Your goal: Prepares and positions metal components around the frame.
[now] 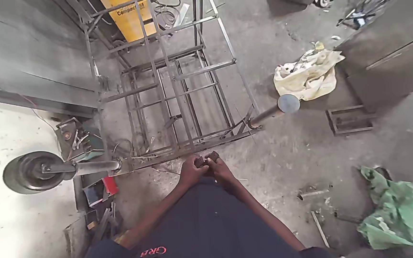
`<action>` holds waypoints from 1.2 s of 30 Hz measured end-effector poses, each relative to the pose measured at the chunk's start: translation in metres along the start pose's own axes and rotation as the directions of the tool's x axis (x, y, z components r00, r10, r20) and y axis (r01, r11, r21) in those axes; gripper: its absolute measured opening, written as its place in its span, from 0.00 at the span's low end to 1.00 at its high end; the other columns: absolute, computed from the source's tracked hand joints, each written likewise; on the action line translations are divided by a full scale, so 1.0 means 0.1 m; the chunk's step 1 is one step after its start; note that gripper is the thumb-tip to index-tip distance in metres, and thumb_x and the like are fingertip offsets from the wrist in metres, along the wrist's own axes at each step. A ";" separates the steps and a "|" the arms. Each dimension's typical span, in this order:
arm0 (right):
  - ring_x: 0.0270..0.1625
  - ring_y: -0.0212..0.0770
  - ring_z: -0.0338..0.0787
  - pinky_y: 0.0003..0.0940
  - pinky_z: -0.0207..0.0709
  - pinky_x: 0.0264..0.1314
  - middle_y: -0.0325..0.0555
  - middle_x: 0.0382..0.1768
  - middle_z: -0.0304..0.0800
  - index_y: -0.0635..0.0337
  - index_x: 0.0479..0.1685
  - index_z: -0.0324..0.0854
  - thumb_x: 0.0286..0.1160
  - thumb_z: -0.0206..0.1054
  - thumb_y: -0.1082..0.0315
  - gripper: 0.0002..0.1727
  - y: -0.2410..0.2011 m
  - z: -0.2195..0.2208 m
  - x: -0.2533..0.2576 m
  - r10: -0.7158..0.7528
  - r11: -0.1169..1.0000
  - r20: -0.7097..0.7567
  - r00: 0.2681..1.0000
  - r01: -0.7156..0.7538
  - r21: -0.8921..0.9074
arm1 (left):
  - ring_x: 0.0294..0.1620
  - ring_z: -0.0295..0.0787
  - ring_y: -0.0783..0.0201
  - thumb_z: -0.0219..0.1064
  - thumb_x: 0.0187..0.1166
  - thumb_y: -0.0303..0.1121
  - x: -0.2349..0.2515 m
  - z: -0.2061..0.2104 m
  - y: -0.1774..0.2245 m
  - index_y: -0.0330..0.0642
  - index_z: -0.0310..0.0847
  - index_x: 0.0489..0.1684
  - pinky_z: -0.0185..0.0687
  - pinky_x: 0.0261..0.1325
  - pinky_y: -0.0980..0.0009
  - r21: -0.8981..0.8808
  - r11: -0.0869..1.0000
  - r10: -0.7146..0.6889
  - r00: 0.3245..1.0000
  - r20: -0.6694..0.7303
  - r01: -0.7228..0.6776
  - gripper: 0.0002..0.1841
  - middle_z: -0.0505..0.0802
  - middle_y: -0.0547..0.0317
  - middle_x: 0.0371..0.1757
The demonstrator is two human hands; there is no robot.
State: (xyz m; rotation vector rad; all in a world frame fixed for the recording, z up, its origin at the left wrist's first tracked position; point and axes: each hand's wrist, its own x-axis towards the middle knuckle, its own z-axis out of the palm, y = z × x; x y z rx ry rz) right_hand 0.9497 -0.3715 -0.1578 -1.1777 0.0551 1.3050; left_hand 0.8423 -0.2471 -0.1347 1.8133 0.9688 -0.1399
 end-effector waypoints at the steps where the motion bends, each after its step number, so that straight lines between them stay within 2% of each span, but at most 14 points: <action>1: 0.44 0.51 0.96 0.47 0.92 0.47 0.58 0.51 0.92 0.64 0.77 0.60 0.95 0.48 0.63 0.20 -0.01 -0.05 -0.01 0.000 0.999 -0.053 0.999 -0.003 -0.039 | 0.46 0.89 0.60 0.83 0.61 0.49 0.00 -0.03 -0.02 0.38 0.84 0.57 0.86 0.56 0.57 -0.099 0.993 -0.065 0.997 0.039 0.069 0.30 0.91 0.52 0.47; 3: 0.46 0.51 0.95 0.46 0.92 0.48 0.59 0.58 0.90 0.65 0.79 0.57 0.92 0.51 0.68 0.22 -0.06 -0.20 -0.04 -0.002 0.994 -0.110 0.994 -0.010 -0.112 | 0.43 0.87 0.62 0.79 0.69 0.44 -0.01 -0.09 -0.07 0.34 0.77 0.68 0.85 0.50 0.62 -0.317 0.931 -0.150 0.982 0.114 0.179 0.32 0.90 0.50 0.49; 5: 0.50 0.51 0.94 0.47 0.92 0.49 0.58 0.63 0.83 0.65 0.83 0.54 0.89 0.53 0.72 0.26 -0.15 -0.33 -0.11 0.013 0.979 -0.130 0.991 -0.039 -0.198 | 0.32 0.83 0.66 0.68 0.83 0.37 -0.07 -0.13 -0.07 0.32 0.71 0.72 0.82 0.37 0.70 -0.543 0.815 -0.157 0.979 0.128 0.201 0.24 0.88 0.52 0.45; 6: 0.50 0.52 0.93 0.49 0.92 0.49 0.58 0.63 0.81 0.64 0.84 0.55 0.87 0.55 0.73 0.27 -0.20 -0.38 -0.16 0.008 0.968 -0.122 0.993 -0.038 -0.248 | 0.32 0.86 0.64 0.62 0.88 0.34 -0.09 -0.14 -0.06 0.32 0.71 0.71 0.84 0.37 0.69 -0.632 0.750 -0.154 0.981 0.120 0.195 0.20 0.90 0.50 0.43; 8: 0.47 0.51 0.94 0.50 0.93 0.48 0.59 0.58 0.85 0.66 0.80 0.62 0.84 0.61 0.72 0.27 -0.28 -0.39 -0.25 -0.042 0.936 -0.092 0.995 0.006 -0.352 | 0.42 0.93 0.54 0.54 0.91 0.28 -0.12 -0.17 0.01 0.29 0.71 0.71 0.92 0.49 0.59 -0.730 0.663 -0.141 0.985 0.096 0.165 0.16 0.92 0.43 0.48; 10: 0.42 0.50 0.96 0.48 0.94 0.45 0.57 0.50 0.91 0.67 0.73 0.69 0.80 0.66 0.69 0.24 -0.36 -0.32 -0.34 -0.117 0.911 -0.036 0.992 0.093 -0.401 | 0.49 0.95 0.47 0.53 0.90 0.24 -0.14 -0.20 0.10 0.26 0.70 0.71 0.93 0.55 0.53 -0.774 0.619 -0.125 0.990 0.066 0.129 0.16 0.92 0.37 0.52; 12: 0.39 0.49 0.96 0.45 0.93 0.41 0.54 0.46 0.93 0.65 0.72 0.69 0.79 0.67 0.67 0.24 -0.44 -0.20 -0.42 -0.186 0.896 0.000 0.983 0.169 -0.411 | 0.51 0.96 0.45 0.55 0.89 0.23 -0.17 -0.20 0.22 0.25 0.71 0.70 0.94 0.56 0.52 -0.793 0.601 -0.125 0.992 0.032 0.101 0.16 0.93 0.36 0.53; 18: 0.44 0.43 0.95 0.40 0.92 0.48 0.51 0.53 0.92 0.62 0.82 0.67 0.87 0.58 0.68 0.25 -0.54 0.01 -0.56 -0.304 0.841 0.088 0.948 0.311 -0.443 | 0.51 0.95 0.45 0.54 0.89 0.23 -0.23 -0.14 0.44 0.28 0.71 0.68 0.92 0.56 0.49 -0.809 0.586 -0.092 0.995 -0.025 0.034 0.14 0.93 0.35 0.52; 21: 0.43 0.43 0.95 0.40 0.93 0.48 0.50 0.50 0.93 0.58 0.83 0.70 0.86 0.61 0.67 0.26 -0.58 0.05 -0.56 -0.336 0.804 0.104 0.936 0.343 -0.486 | 0.45 0.94 0.51 0.54 0.89 0.23 -0.29 -0.12 0.54 0.31 0.72 0.67 0.92 0.53 0.52 -0.813 0.583 -0.066 0.997 -0.034 0.011 0.13 0.93 0.41 0.46; 24: 0.40 0.38 0.96 0.38 0.93 0.46 0.44 0.45 0.95 0.50 0.80 0.73 0.82 0.66 0.63 0.26 -0.58 0.10 -0.55 -0.417 0.703 0.056 0.907 0.361 -0.612 | 0.43 0.94 0.52 0.54 0.88 0.22 -0.36 -0.09 0.61 0.32 0.73 0.64 0.92 0.53 0.52 -0.833 0.553 -0.011 0.999 -0.031 -0.020 0.12 0.92 0.43 0.44; 28: 0.47 0.39 0.91 0.35 0.90 0.48 0.52 0.58 0.83 0.46 0.77 0.81 0.78 0.72 0.57 0.26 -0.63 0.15 -0.62 -0.494 0.539 0.086 0.865 0.382 -0.751 | 0.46 0.95 0.49 0.56 0.86 0.18 -0.41 -0.08 0.64 0.33 0.72 0.59 0.92 0.56 0.48 -0.887 0.456 0.050 0.997 -0.059 -0.076 0.09 0.93 0.43 0.46; 31: 0.43 0.38 0.89 0.34 0.89 0.45 0.53 0.59 0.82 0.46 0.80 0.78 0.79 0.71 0.51 0.29 -0.67 0.19 -0.70 -0.509 0.436 0.157 0.846 0.411 -0.801 | 0.46 0.94 0.51 0.60 0.83 0.18 -0.45 -0.09 0.63 0.34 0.75 0.57 0.92 0.56 0.51 -0.890 0.439 0.109 0.991 -0.084 -0.124 0.09 0.92 0.44 0.47; 34: 0.44 0.38 0.89 0.35 0.89 0.47 0.53 0.60 0.82 0.48 0.81 0.77 0.82 0.68 0.49 0.30 -0.72 0.25 -0.79 -0.539 0.357 0.213 0.815 0.450 -0.819 | 0.46 0.94 0.54 0.65 0.80 0.19 -0.48 -0.15 0.61 0.37 0.78 0.59 0.93 0.55 0.54 -0.888 0.430 0.184 0.979 -0.092 -0.164 0.13 0.93 0.45 0.48; 36: 0.43 0.37 0.89 0.35 0.89 0.47 0.52 0.59 0.82 0.49 0.81 0.77 0.83 0.66 0.48 0.30 -0.77 0.32 -0.87 -0.556 0.320 0.237 0.797 0.468 -0.824 | 0.46 0.95 0.55 0.70 0.77 0.20 -0.47 -0.22 0.58 0.42 0.76 0.60 0.93 0.55 0.55 -0.885 0.420 0.266 0.960 -0.092 -0.201 0.17 0.93 0.47 0.47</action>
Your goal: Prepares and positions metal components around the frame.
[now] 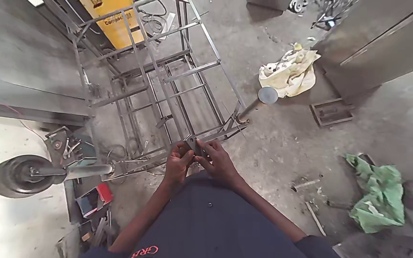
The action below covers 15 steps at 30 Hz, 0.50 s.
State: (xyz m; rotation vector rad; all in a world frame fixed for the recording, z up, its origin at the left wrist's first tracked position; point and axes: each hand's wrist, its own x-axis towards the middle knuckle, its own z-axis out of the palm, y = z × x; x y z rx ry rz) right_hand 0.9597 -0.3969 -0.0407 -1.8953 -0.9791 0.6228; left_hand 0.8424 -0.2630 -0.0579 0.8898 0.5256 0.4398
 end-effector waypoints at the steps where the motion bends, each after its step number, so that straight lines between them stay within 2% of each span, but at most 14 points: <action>1: 0.44 0.37 0.89 0.34 0.89 0.47 0.52 0.58 0.82 0.48 0.81 0.77 0.83 0.65 0.48 0.30 -0.06 -0.02 -0.01 -0.018 1.000 -0.005 1.000 0.017 -0.014 | 0.49 0.95 0.54 0.72 0.76 0.21 0.01 -0.03 0.03 0.47 0.75 0.65 0.92 0.57 0.54 0.001 1.000 0.026 0.998 0.048 -0.026 0.21 0.93 0.48 0.50; 6: 0.52 0.37 0.89 0.34 0.88 0.53 0.47 0.56 0.86 0.48 0.79 0.79 0.84 0.65 0.48 0.28 -0.28 -0.08 -0.04 -0.166 0.981 -0.069 0.984 0.158 -0.109 | 0.52 0.94 0.59 0.78 0.71 0.25 0.02 -0.07 0.14 0.59 0.77 0.70 0.91 0.60 0.57 0.024 0.980 0.193 0.967 0.166 -0.200 0.28 0.93 0.55 0.55; 8: 0.53 0.39 0.88 0.36 0.86 0.55 0.47 0.55 0.87 0.49 0.78 0.80 0.84 0.65 0.48 0.28 -0.37 -0.10 -0.05 -0.206 0.969 -0.079 0.975 0.193 -0.154 | 0.53 0.94 0.60 0.77 0.70 0.23 0.03 -0.08 0.18 0.63 0.68 0.81 0.90 0.62 0.58 0.035 0.972 0.220 0.955 0.201 -0.231 0.38 0.93 0.56 0.55; 10: 0.56 0.40 0.87 0.37 0.86 0.57 0.48 0.55 0.87 0.49 0.78 0.80 0.84 0.65 0.49 0.27 -0.43 -0.09 -0.06 -0.234 0.961 -0.083 0.969 0.218 -0.173 | 0.53 0.94 0.60 0.78 0.70 0.24 0.04 -0.12 0.23 0.66 0.61 0.86 0.90 0.62 0.57 0.016 0.970 0.231 0.940 0.251 -0.243 0.44 0.93 0.55 0.55; 12: 0.57 0.41 0.87 0.37 0.86 0.59 0.50 0.57 0.86 0.50 0.78 0.80 0.85 0.64 0.50 0.26 -0.50 -0.08 -0.08 -0.245 0.958 -0.074 0.967 0.230 -0.172 | 0.53 0.93 0.62 0.77 0.71 0.24 0.04 -0.17 0.25 0.68 0.65 0.86 0.89 0.62 0.60 -0.003 0.962 0.261 0.916 0.304 -0.273 0.42 0.93 0.58 0.57; 15: 0.55 0.42 0.87 0.35 0.86 0.57 0.52 0.56 0.85 0.51 0.78 0.80 0.86 0.63 0.51 0.26 -0.57 -0.05 -0.10 -0.259 0.950 -0.056 0.964 0.244 -0.192 | 0.54 0.92 0.64 0.74 0.73 0.22 0.04 -0.22 0.29 0.66 0.76 0.79 0.89 0.62 0.62 -0.045 0.950 0.303 0.875 0.378 -0.309 0.34 0.92 0.58 0.61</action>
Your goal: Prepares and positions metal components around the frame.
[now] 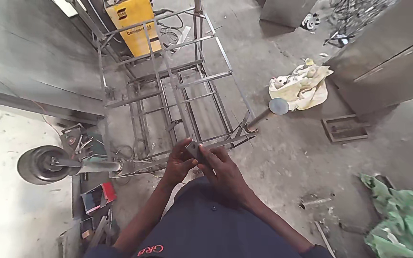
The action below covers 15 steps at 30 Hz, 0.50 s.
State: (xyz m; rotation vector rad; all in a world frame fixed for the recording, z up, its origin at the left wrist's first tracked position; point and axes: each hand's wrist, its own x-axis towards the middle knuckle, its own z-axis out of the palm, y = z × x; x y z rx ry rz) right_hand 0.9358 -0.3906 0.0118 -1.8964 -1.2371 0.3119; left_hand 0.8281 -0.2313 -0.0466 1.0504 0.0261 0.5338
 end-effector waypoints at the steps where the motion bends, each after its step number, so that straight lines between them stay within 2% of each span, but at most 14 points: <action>1: 0.56 0.42 0.87 0.35 0.86 0.57 0.51 0.56 0.86 0.51 0.78 0.80 0.86 0.63 0.50 0.26 -0.02 0.00 0.00 0.000 1.000 0.007 1.000 0.000 -0.010 | 0.54 0.92 0.64 0.73 0.74 0.21 0.00 -0.01 0.01 0.67 0.76 0.77 0.89 0.62 0.62 -0.014 1.000 0.008 1.000 0.019 -0.008 0.33 0.91 0.58 0.61; 5: 0.57 0.41 0.89 0.36 0.86 0.59 0.49 0.59 0.87 0.50 0.78 0.79 0.85 0.64 0.50 0.26 -0.07 0.01 0.02 -0.003 1.000 0.005 1.000 0.003 0.000 | 0.56 0.91 0.62 0.75 0.74 0.24 -0.03 -0.04 0.03 0.68 0.77 0.76 0.89 0.62 0.61 -0.026 1.000 0.004 1.000 0.011 -0.004 0.32 0.91 0.58 0.62; 8: 0.54 0.40 0.90 0.34 0.88 0.55 0.50 0.58 0.88 0.54 0.70 0.83 0.83 0.66 0.50 0.24 -0.06 0.05 0.02 -0.011 0.999 -0.030 0.999 0.013 0.048 | 0.59 0.92 0.58 0.76 0.74 0.28 -0.03 -0.06 0.04 0.68 0.78 0.75 0.88 0.63 0.59 -0.048 0.999 0.006 1.000 0.013 -0.006 0.30 0.92 0.52 0.63; 11: 0.55 0.38 0.90 0.32 0.88 0.55 0.51 0.57 0.89 0.56 0.68 0.85 0.83 0.67 0.50 0.24 -0.05 0.10 0.02 -0.016 0.997 -0.046 0.999 0.019 0.078 | 0.59 0.91 0.57 0.76 0.73 0.27 -0.04 -0.07 0.03 0.68 0.78 0.75 0.87 0.64 0.58 -0.073 0.997 0.020 1.000 0.010 -0.019 0.31 0.92 0.53 0.62; 15: 0.51 0.34 0.91 0.29 0.88 0.51 0.50 0.57 0.89 0.57 0.66 0.86 0.83 0.68 0.52 0.22 -0.05 0.13 0.00 -0.014 0.995 -0.055 0.998 0.019 0.102 | 0.57 0.91 0.58 0.78 0.71 0.27 -0.08 -0.06 0.01 0.67 0.71 0.79 0.87 0.64 0.58 -0.074 0.997 0.005 1.000 -0.027 -0.007 0.36 0.91 0.54 0.60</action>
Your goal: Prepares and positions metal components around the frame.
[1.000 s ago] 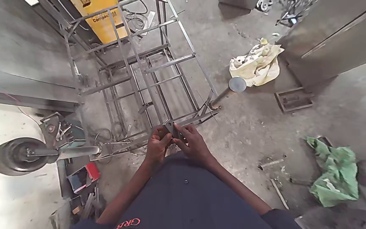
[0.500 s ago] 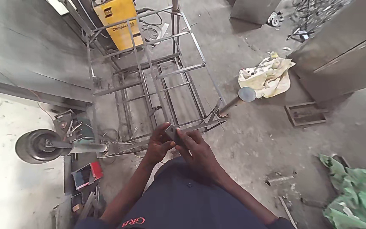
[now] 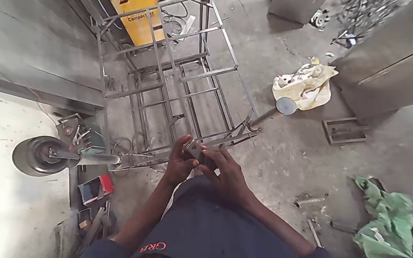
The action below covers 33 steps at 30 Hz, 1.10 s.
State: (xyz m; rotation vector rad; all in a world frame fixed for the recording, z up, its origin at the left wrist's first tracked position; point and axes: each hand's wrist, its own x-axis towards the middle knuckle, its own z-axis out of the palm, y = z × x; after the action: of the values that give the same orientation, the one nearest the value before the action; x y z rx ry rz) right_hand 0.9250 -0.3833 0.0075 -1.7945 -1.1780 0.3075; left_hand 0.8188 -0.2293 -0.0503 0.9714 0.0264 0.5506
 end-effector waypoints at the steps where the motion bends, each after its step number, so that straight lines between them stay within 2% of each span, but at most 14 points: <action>1: 0.48 0.34 0.90 0.29 0.88 0.49 0.50 0.55 0.89 0.58 0.64 0.86 0.82 0.68 0.52 0.22 0.00 0.01 -0.01 0.003 1.000 -0.001 1.000 -0.003 -0.004 | 0.57 0.91 0.58 0.78 0.70 0.27 -0.01 0.01 0.01 0.67 0.71 0.80 0.87 0.64 0.58 -0.014 1.000 -0.003 1.000 -0.004 0.003 0.36 0.91 0.53 0.61; 3: 0.43 0.32 0.90 0.27 0.89 0.44 0.49 0.50 0.89 0.60 0.59 0.86 0.82 0.69 0.51 0.21 0.01 0.02 -0.01 0.008 1.000 -0.008 1.000 -0.008 0.007 | 0.57 0.92 0.57 0.78 0.70 0.26 -0.02 0.01 0.02 0.66 0.72 0.80 0.88 0.63 0.59 -0.044 0.999 -0.004 1.000 -0.008 0.004 0.36 0.92 0.53 0.60; 5: 0.45 0.33 0.92 0.30 0.91 0.47 0.49 0.49 0.90 0.63 0.57 0.85 0.80 0.72 0.51 0.22 0.02 0.02 -0.01 0.011 0.997 -0.002 1.000 -0.011 0.081 | 0.57 0.92 0.56 0.79 0.69 0.25 -0.04 0.01 0.03 0.65 0.73 0.79 0.88 0.63 0.57 -0.083 0.997 0.001 0.999 -0.033 -0.004 0.37 0.92 0.51 0.59; 7: 0.51 0.36 0.93 0.33 0.92 0.53 0.50 0.53 0.89 0.65 0.62 0.83 0.75 0.76 0.52 0.27 0.05 -0.01 -0.02 0.018 0.979 0.058 0.998 -0.029 0.204 | 0.58 0.92 0.54 0.78 0.68 0.23 -0.08 -0.01 0.05 0.65 0.74 0.78 0.87 0.64 0.55 -0.136 0.990 0.015 0.998 -0.067 -0.024 0.37 0.93 0.49 0.59; 9: 0.59 0.39 0.93 0.36 0.93 0.61 0.52 0.61 0.87 0.67 0.70 0.80 0.72 0.79 0.58 0.30 0.09 -0.03 -0.02 0.004 0.937 0.143 0.990 -0.054 0.345 | 0.59 0.92 0.52 0.78 0.68 0.22 -0.11 -0.03 0.09 0.66 0.76 0.76 0.87 0.65 0.54 -0.182 0.982 0.035 0.994 -0.100 -0.053 0.36 0.92 0.49 0.59; 11: 0.60 0.42 0.93 0.39 0.92 0.65 0.53 0.62 0.89 0.69 0.70 0.80 0.74 0.77 0.65 0.27 0.15 -0.01 -0.04 -0.026 0.904 0.176 0.984 -0.052 0.424 | 0.60 0.91 0.52 0.77 0.68 0.22 -0.15 -0.07 0.12 0.66 0.78 0.74 0.88 0.64 0.54 -0.200 0.977 0.057 0.993 -0.103 -0.077 0.34 0.92 0.49 0.60; 12: 0.59 0.41 0.94 0.39 0.92 0.64 0.53 0.60 0.90 0.69 0.68 0.82 0.75 0.76 0.66 0.24 0.19 0.01 -0.06 -0.044 0.900 0.174 0.984 -0.037 0.434 | 0.61 0.91 0.51 0.77 0.69 0.23 -0.18 -0.09 0.13 0.65 0.79 0.74 0.87 0.65 0.54 -0.200 0.976 0.067 0.993 -0.092 -0.084 0.33 0.92 0.49 0.61; 16: 0.55 0.36 0.95 0.36 0.93 0.60 0.47 0.55 0.94 0.64 0.62 0.87 0.75 0.77 0.60 0.21 0.25 0.06 -0.05 -0.121 0.915 0.165 0.979 0.045 0.402 | 0.62 0.90 0.50 0.77 0.69 0.23 -0.26 -0.11 0.19 0.65 0.81 0.73 0.86 0.68 0.53 -0.184 0.978 0.082 0.994 -0.079 -0.095 0.32 0.92 0.50 0.61; 20: 0.50 0.33 0.95 0.32 0.93 0.55 0.45 0.50 0.94 0.60 0.56 0.89 0.71 0.79 0.54 0.22 0.28 0.14 -0.05 -0.173 0.915 0.144 0.974 0.105 0.388 | 0.63 0.90 0.51 0.76 0.70 0.23 -0.31 -0.13 0.24 0.65 0.78 0.76 0.85 0.68 0.55 -0.158 0.983 0.082 0.995 -0.059 -0.091 0.33 0.92 0.49 0.62; 25: 0.49 0.32 0.95 0.31 0.92 0.55 0.45 0.47 0.94 0.59 0.54 0.89 0.69 0.81 0.53 0.23 0.32 0.19 -0.01 -0.223 0.909 0.129 0.966 0.159 0.385 | 0.63 0.90 0.51 0.75 0.71 0.23 -0.34 -0.16 0.24 0.63 0.76 0.78 0.85 0.68 0.54 -0.163 0.984 0.061 0.997 -0.056 -0.069 0.34 0.91 0.49 0.62; 27: 0.49 0.33 0.95 0.31 0.92 0.54 0.45 0.47 0.95 0.61 0.55 0.89 0.67 0.82 0.53 0.24 0.33 0.21 0.00 -0.222 0.898 0.126 0.967 0.152 0.412 | 0.62 0.90 0.51 0.75 0.71 0.23 -0.34 -0.18 0.23 0.63 0.75 0.78 0.85 0.68 0.55 -0.168 0.983 0.063 0.997 -0.050 -0.070 0.34 0.91 0.49 0.62; 30: 0.47 0.35 0.97 0.35 0.95 0.53 0.46 0.47 0.96 0.67 0.63 0.82 0.64 0.84 0.53 0.33 0.28 0.22 0.02 -0.171 0.876 0.202 0.964 0.056 0.479 | 0.60 0.91 0.54 0.78 0.70 0.26 -0.33 -0.19 0.23 0.65 0.73 0.80 0.85 0.67 0.56 -0.196 0.979 0.051 0.997 -0.052 -0.061 0.36 0.92 0.51 0.59; 31: 0.46 0.35 0.97 0.35 0.95 0.52 0.45 0.46 0.96 0.68 0.62 0.82 0.64 0.83 0.52 0.33 0.26 0.22 0.03 -0.149 0.873 0.230 0.962 0.019 0.488 | 0.59 0.91 0.55 0.78 0.69 0.27 -0.33 -0.20 0.23 0.65 0.72 0.81 0.86 0.67 0.56 -0.214 0.975 0.041 0.998 -0.052 -0.052 0.37 0.93 0.52 0.59; 33: 0.42 0.34 0.97 0.34 0.96 0.47 0.43 0.43 0.96 0.66 0.53 0.85 0.64 0.83 0.51 0.28 0.27 0.24 0.03 -0.130 0.869 0.244 0.961 -0.009 0.495 | 0.59 0.91 0.54 0.79 0.68 0.27 -0.32 -0.21 0.23 0.65 0.72 0.81 0.85 0.67 0.56 -0.274 0.961 0.024 0.999 -0.043 -0.035 0.38 0.93 0.52 0.58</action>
State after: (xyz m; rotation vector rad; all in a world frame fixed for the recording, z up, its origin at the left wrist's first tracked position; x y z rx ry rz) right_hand 0.9274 -0.3704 -0.0261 -1.2871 -1.2059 0.7660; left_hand 0.7752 -0.2172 -0.0515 0.6904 -0.0289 0.5836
